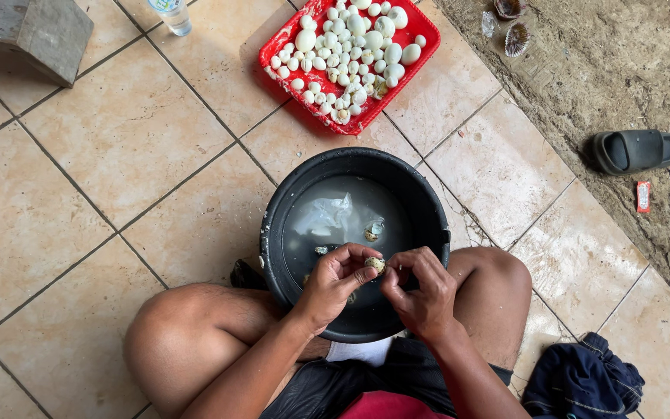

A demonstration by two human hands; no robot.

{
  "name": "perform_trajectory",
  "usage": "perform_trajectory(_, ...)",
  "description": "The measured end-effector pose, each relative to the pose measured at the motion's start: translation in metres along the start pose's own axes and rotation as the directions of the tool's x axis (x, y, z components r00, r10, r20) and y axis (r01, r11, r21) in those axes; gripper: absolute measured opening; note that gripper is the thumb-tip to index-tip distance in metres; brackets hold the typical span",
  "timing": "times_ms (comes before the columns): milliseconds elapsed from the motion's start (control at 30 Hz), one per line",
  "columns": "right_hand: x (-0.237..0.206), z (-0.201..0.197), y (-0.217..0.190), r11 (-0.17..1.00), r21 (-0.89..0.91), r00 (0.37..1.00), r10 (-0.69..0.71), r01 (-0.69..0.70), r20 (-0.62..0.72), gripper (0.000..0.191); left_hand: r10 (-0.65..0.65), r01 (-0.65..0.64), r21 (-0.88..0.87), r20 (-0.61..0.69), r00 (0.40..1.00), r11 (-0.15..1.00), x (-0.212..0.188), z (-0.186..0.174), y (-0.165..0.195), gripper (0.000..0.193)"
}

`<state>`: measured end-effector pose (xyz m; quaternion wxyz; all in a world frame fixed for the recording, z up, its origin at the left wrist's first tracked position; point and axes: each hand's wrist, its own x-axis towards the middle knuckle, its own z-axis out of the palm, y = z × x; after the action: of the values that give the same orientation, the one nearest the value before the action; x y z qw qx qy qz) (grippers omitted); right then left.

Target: The person sits on the floor with a black basin of water on their lap and cleans small white shells one at a time, rubbing and picking at each shell by hand over the water. Cleaned shells are placed onto a red tray on the floor, and dark shells and debris are dropped back into the basin.

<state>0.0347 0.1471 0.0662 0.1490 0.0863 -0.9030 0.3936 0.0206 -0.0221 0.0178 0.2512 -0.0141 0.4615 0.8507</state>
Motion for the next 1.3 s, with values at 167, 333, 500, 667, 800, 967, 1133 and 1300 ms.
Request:
perform_trajectory(167, -0.003, -0.001, 0.0, 0.975, 0.207, 0.997, 0.071, -0.074, 0.023, 0.013, -0.016, 0.016, -0.073, -0.001, 1.0, 0.997, 0.001, 0.0, 0.001, 0.028)
perform_trajectory(333, -0.003, -0.005, -0.002, 0.993, 0.015, 0.993, -0.116, 0.116, -0.025, 0.017, 0.0, 0.0, -0.025, -0.008, 1.0, 1.0, 0.001, -0.001, -0.002, 0.03)
perform_trajectory(500, -0.003, -0.003, 0.008, 0.994, -0.069, 0.996, -0.088, 0.086, -0.025, 0.015, 0.031, -0.036, 0.086, 0.057, 0.998, 0.996, 0.001, 0.0, -0.009, 0.03)
perform_trajectory(667, -0.006, 0.001, 0.012, 0.999, 0.033, 0.997, 0.03, -0.028, -0.07, 0.012, 0.032, -0.035, 0.044, 0.066, 0.997, 0.998, 0.001, 0.003, -0.005, 0.03)
perform_trajectory(800, -0.007, -0.002, 0.006, 0.93, 0.298, 0.976, 0.215, -0.214, 0.03, 0.008, 0.025, -0.025, 0.0, 0.068, 0.997, 1.0, -0.001, 0.003, 0.001, 0.032)
perform_trajectory(967, -0.008, -0.005, 0.006, 0.982, 0.159, 0.995, 0.101, -0.103, 0.02, 0.006, 0.042, -0.044, 0.033, 0.061, 0.997, 0.998, 0.0, 0.002, 0.002, 0.031)
perform_trajectory(1133, -0.016, 0.007, 0.024, 0.884, 0.368, 0.95, 0.312, -0.289, -0.004, 0.006, 0.049, -0.05, 0.011, 0.102, 0.994, 0.999, 0.0, 0.006, 0.0, 0.032)
perform_trajectory(1300, -0.025, 0.02, 0.039, 0.586, 0.688, 0.854, 0.512, -0.429, 0.096, 0.005, -0.052, 0.053, -0.048, 0.025, 0.998, 0.997, -0.001, 0.011, 0.001, 0.039)
